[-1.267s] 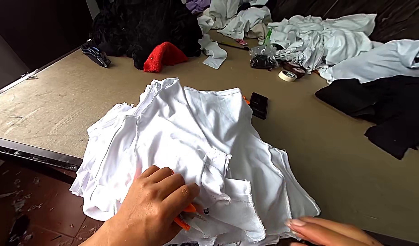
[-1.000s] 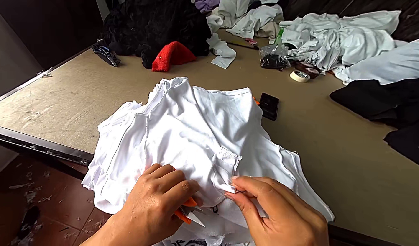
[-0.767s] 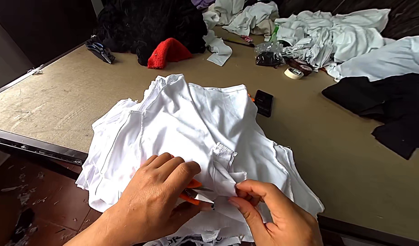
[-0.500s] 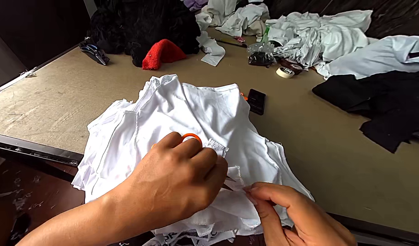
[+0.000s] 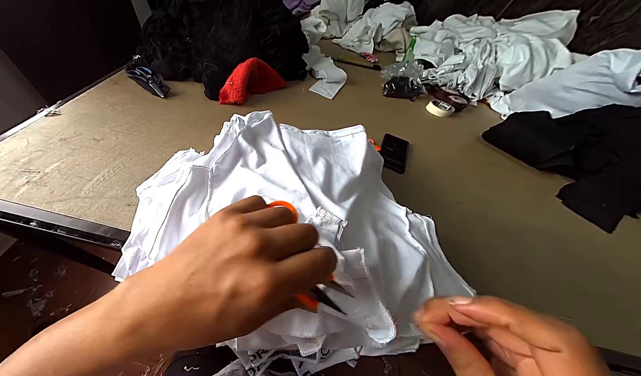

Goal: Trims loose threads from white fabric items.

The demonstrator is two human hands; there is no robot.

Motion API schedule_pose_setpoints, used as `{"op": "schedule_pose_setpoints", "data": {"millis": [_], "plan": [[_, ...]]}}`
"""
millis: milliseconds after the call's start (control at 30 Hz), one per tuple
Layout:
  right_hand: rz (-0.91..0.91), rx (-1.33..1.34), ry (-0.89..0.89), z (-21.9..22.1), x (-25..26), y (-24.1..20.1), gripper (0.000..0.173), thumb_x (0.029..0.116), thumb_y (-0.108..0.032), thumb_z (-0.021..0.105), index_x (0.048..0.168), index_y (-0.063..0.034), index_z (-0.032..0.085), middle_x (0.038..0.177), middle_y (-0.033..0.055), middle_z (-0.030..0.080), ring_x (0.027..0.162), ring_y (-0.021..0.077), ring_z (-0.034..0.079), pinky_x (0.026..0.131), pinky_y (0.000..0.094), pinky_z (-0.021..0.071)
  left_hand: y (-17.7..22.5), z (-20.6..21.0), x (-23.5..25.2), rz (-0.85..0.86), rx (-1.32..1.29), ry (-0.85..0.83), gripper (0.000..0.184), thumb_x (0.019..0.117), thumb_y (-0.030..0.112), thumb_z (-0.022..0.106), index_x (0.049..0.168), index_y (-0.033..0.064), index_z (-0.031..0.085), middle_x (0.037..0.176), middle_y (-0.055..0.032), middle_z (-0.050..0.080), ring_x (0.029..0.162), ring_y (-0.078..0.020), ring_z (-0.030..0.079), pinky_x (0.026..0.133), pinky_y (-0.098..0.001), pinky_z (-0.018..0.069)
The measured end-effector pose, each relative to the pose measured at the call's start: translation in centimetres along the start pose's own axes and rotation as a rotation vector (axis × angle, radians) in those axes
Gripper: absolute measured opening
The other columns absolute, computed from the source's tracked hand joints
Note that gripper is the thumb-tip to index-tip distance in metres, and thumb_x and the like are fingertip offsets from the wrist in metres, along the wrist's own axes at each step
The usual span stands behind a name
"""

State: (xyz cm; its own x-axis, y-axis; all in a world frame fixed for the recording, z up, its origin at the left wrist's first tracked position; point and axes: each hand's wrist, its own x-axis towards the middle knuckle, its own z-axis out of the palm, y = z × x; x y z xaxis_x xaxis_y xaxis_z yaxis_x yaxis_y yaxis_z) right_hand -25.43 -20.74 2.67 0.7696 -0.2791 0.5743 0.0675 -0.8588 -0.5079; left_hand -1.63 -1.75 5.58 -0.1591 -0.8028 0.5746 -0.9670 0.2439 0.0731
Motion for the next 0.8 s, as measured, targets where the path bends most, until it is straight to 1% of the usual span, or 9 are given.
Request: {"op": "schedule_pose_setpoints", "data": {"millis": [67, 133, 233, 300, 400, 467, 600, 700, 800], "plan": [[0.087, -0.053, -0.199, -3.2, -1.7, 1.1, 0.039, 0.0985, -0.027, 0.070, 0.120, 0.0038, 0.060, 0.089, 0.0187, 0.070, 0.070, 0.0134, 0.063, 0.064, 0.0244, 0.0527, -1.3, -1.3, -4.0, -0.163, -0.035, -0.113, 0.027, 0.0908, 0.046, 0.063, 0.104, 0.0226, 0.067, 0.085, 0.0134, 0.060, 0.075, 0.0004, 0.057, 0.063, -0.0203, 0.0473], [0.153, -0.212, -0.313, -3.4, -2.7, 2.4, 0.054, 0.0903, -0.032, 0.080, 0.127, 0.0056, 0.066, 0.107, 0.0313, 0.064, 0.071, 0.0235, 0.058, 0.061, 0.0319, 0.0493, -2.1, -1.2, -7.5, -0.282, -0.006, -0.232, 0.034, 0.0819, 0.051, 0.065, 0.106, 0.0272, 0.069, 0.086, 0.0153, 0.058, 0.072, 0.0006, 0.059, 0.057, -0.0231, 0.0513], [0.123, -0.283, -0.198, -1.1, -3.5, 4.6, 0.020, 0.0962, -0.020, 0.071, 0.108, -0.0041, 0.076, 0.109, 0.0253, 0.063, 0.073, 0.0160, 0.058, 0.064, 0.0228, 0.0499, -2.8, -0.2, -9.3, -0.277, -0.011, -0.155, 0.015, 0.0854, 0.024, 0.059, 0.092, 0.0240, 0.072, 0.085, 0.0122, 0.059, 0.073, -0.0003, 0.059, 0.058, -0.0207, 0.0499], [0.103, -0.282, -0.169, -1.3, -2.7, 4.7, 0.017, 0.1007, -0.012, 0.062, 0.094, -0.0048, 0.076, 0.103, 0.0211, 0.067, 0.081, 0.0167, 0.064, 0.070, 0.0232, 0.0527, -3.3, -0.8, -8.9, -0.275, -0.113, -0.115, 0.016, 0.0875, 0.017, 0.056, 0.089, 0.0219, 0.072, 0.094, 0.0131, 0.064, 0.079, 0.0054, 0.060, 0.063, -0.0128, 0.0519], [0.115, -0.219, -0.370, -2.3, -1.3, 3.8, 0.033, 0.1005, -0.035, 0.066, 0.102, -0.0018, 0.070, 0.117, 0.0227, 0.067, 0.074, 0.0168, 0.064, 0.060, 0.0285, 0.0515, -4.3, -2.0, -8.2, -0.304, -0.328, -0.113, 0.012, 0.0929, 0.019, 0.060, 0.092, 0.0187, 0.072, 0.103, 0.0121, 0.070, 0.083, 0.0060, 0.064, 0.067, -0.0112, 0.0559], [0.085, -0.283, -0.377, -1.1, -1.4, 3.1, 0.058, 0.0897, -0.052, 0.074, 0.112, 0.0012, 0.068, 0.118, 0.0263, 0.065, 0.065, 0.0226, 0.062, 0.051, 0.0355, 0.0496, -4.8, -2.6, -8.0, -0.325, -0.324, -0.086, 0.016, 0.0948, 0.021, 0.058, 0.100, 0.0183, 0.072, 0.094, 0.0136, 0.069, 0.077, 0.0063, 0.063, 0.064, -0.0112, 0.0539], [0.013, -0.479, -0.177, 0.5, -2.5, 2.5, 0.012, 0.0931, -0.012, 0.063, 0.095, -0.0035, 0.071, 0.102, 0.0209, 0.070, 0.073, 0.0245, 0.068, 0.055, 0.0315, 0.0506, -4.9, -3.8, -7.1, -0.356, -0.251, 0.055, 0.014, 0.0933, 0.022, 0.059, 0.102, 0.0145, 0.067, 0.072, 0.0151, 0.058, 0.060, 0.0115, 0.051, 0.052, -0.0054, 0.0422], [0.137, -0.343, -0.170, -2.3, -0.2, 0.8, 0.020, 0.1003, -0.005, 0.057, 0.096, 0.0068, 0.073, 0.096, 0.0248, 0.072, 0.084, 0.0273, 0.071, 0.074, 0.0358, 0.0570, -6.2, -4.8, -5.2, -0.344, -0.254, 0.150, 0.014, 0.0962, 0.020, 0.062, 0.108, 0.0113, 0.063, 0.080, 0.0136, 0.061, 0.069, 0.0115, 0.054, 0.061, -0.0047, 0.0449], [0.179, -0.364, 0.009, -3.6, 4.8, 3.5, 0.029, 0.1032, -0.016, 0.052, 0.102, 0.0061, 0.070, 0.083, 0.0153, 0.069, 0.063, 0.0145, 0.066, 0.059, 0.0325, 0.0580, -9.5, -5.1, -1.9, -0.386, -0.094, 0.194, 0.020, 0.0970, 0.019, 0.062, 0.109, 0.0033, 0.062, 0.085, 0.0066, 0.059, 0.072, 0.0100, 0.051, 0.067, -0.0061, 0.0433]]}}
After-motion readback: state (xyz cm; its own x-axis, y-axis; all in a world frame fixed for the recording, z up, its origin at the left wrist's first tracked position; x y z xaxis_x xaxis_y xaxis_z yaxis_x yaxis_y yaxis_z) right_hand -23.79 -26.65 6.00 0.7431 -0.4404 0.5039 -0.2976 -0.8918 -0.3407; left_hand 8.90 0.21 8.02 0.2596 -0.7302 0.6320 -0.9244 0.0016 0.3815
